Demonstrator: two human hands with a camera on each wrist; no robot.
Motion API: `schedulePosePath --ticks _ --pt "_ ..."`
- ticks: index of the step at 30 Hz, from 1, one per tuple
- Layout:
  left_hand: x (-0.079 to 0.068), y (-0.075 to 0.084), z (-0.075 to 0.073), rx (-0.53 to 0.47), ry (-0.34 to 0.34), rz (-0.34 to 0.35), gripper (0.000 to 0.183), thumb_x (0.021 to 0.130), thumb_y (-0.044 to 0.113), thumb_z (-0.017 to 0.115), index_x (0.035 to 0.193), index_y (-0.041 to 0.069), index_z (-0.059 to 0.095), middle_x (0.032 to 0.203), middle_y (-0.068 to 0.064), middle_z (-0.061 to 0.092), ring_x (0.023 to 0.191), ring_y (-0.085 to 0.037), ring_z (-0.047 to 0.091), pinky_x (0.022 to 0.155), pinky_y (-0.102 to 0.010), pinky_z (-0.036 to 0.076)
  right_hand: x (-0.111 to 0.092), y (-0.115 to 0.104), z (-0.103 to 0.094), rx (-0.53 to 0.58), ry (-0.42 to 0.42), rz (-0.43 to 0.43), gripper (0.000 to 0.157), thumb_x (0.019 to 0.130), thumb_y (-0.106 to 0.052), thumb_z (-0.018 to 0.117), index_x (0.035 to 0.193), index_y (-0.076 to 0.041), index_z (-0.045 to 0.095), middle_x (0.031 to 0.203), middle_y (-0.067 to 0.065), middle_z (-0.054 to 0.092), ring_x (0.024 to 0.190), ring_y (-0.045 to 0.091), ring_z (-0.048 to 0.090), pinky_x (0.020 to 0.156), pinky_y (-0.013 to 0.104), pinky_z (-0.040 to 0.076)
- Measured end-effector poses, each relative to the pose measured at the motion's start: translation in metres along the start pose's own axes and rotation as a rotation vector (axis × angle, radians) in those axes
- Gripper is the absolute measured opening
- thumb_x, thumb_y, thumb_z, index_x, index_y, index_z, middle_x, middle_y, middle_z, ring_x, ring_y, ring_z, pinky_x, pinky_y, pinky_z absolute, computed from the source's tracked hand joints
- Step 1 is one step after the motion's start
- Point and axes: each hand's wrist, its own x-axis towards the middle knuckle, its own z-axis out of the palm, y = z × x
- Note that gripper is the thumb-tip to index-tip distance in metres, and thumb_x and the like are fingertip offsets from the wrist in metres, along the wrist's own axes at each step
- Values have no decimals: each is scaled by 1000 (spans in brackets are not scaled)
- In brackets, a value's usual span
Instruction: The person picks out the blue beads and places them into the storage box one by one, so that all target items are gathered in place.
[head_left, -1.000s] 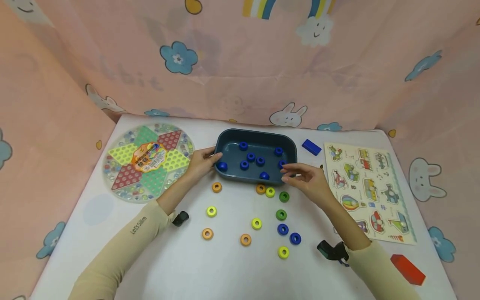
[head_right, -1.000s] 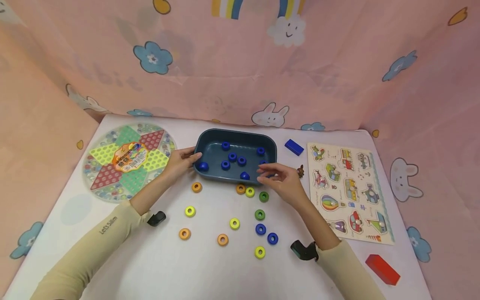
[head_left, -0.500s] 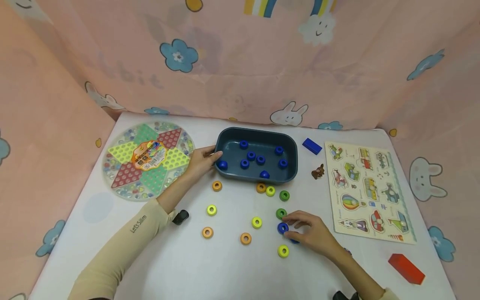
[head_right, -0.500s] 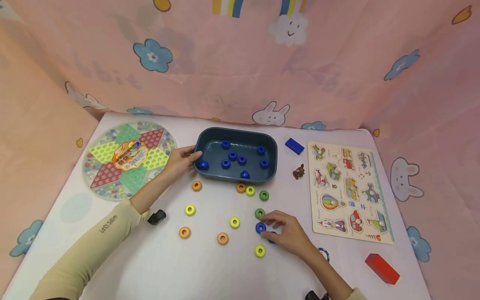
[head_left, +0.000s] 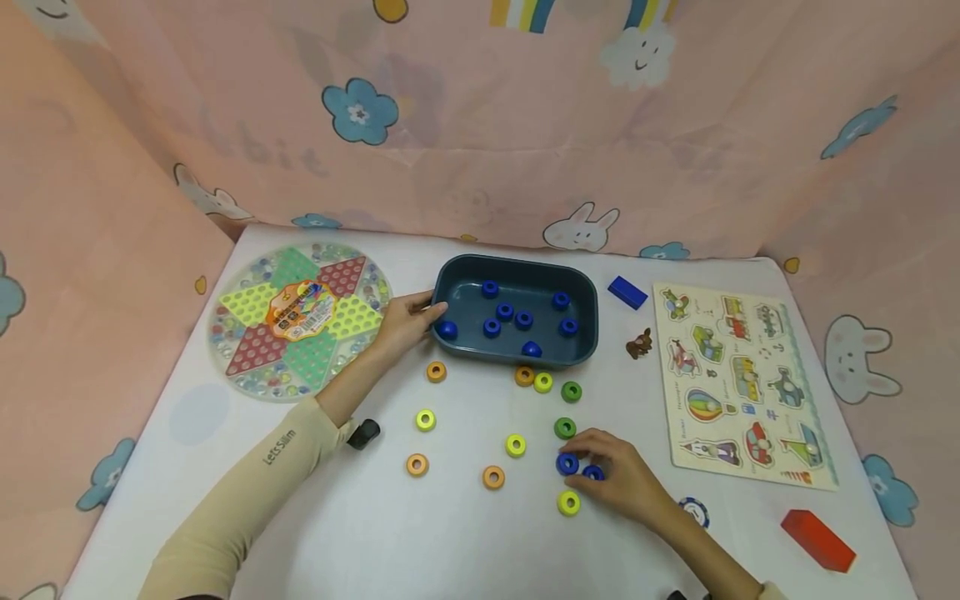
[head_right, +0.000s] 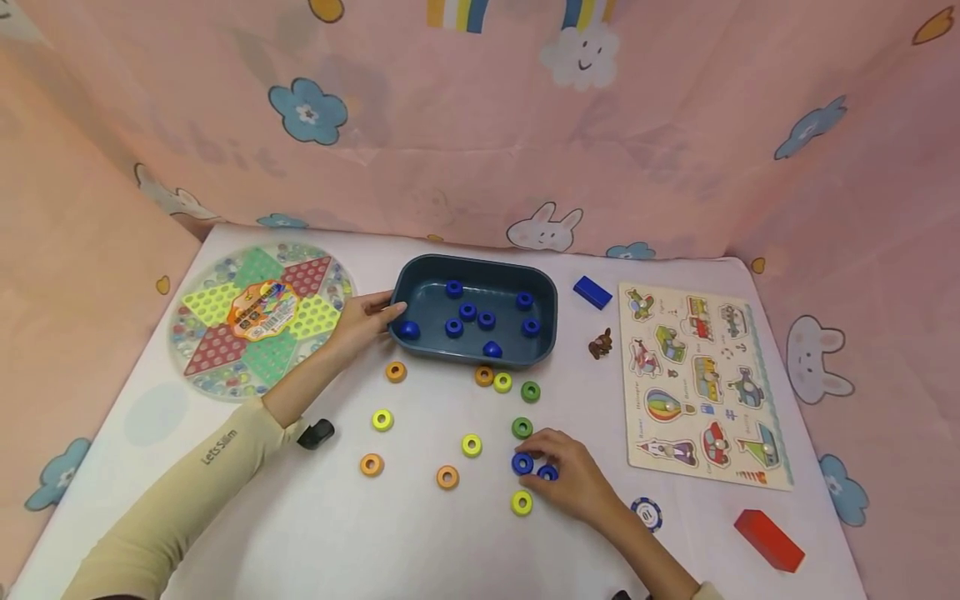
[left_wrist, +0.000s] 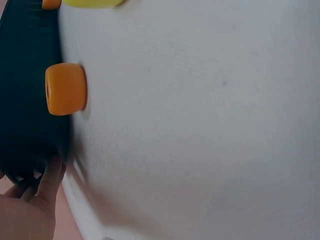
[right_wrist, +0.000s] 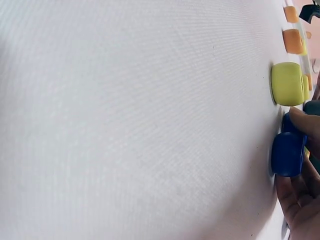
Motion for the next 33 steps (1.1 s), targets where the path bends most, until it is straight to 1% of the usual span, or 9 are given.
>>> schedulePosePath --ticks 4,11,13,16,19,22,25,29,33 --pt "-1 -1 0 -4 -4 6 47 90 25 63 132 8 51 126 -12 55 100 -20 61 74 -24 53 1 -3 -2 21 17 1 38 67 -10 83 102 -15 68 99 -10 61 84 9 57 68 26 51" --pt "-1 3 -1 -3 -6 36 48 89 26 63 131 7 51 128 -12 54 101 -19 60 76 -24 53 12 -15 -12 74 65 -47 38 69 -6 81 104 -9 67 102 -7 61 82 12 56 66 30 52" --pt "0 4 0 -3 -7 36 48 89 26 63 132 7 51 128 -12 54 101 -20 61 75 -24 53 18 -22 -18 82 77 -61 36 71 -5 80 105 -8 67 102 -5 61 82 12 56 67 31 52" --pt "-1 6 0 7 -6 35 48 89 27 63 132 7 51 128 -12 53 101 -20 61 75 -24 53 30 -41 -28 90 112 -87 34 73 -2 78 104 -4 66 102 1 62 83 15 56 68 35 53" --pt "-1 6 0 17 2 30 48 89 26 62 132 7 51 128 -12 54 100 -20 61 75 -24 53 46 -60 -37 108 142 -116 32 74 3 75 104 1 65 102 11 62 84 21 57 68 39 53" --pt "-1 4 0 9 7 24 47 90 25 63 131 7 52 126 -13 55 100 -20 61 75 -24 53 66 -68 -44 140 170 -155 31 75 6 72 106 6 63 104 16 59 85 25 56 69 38 53" --pt "-1 2 1 -1 7 17 46 90 24 63 131 6 52 126 -13 55 100 -21 61 75 -25 53 90 -71 -49 171 199 -168 31 77 7 70 107 8 62 104 18 58 88 28 54 70 35 52" --pt "0 1 1 -4 7 3 46 90 25 63 131 7 52 125 -12 56 100 -19 61 76 -25 53 122 -72 -55 204 218 -153 31 80 4 69 110 8 62 105 19 56 91 30 51 72 28 50" --pt "0 1 0 3 7 2 47 89 25 63 131 7 52 125 -12 56 100 -19 61 76 -26 53 147 -72 -59 208 216 -136 34 81 2 69 114 7 60 107 19 56 93 30 52 75 30 50"
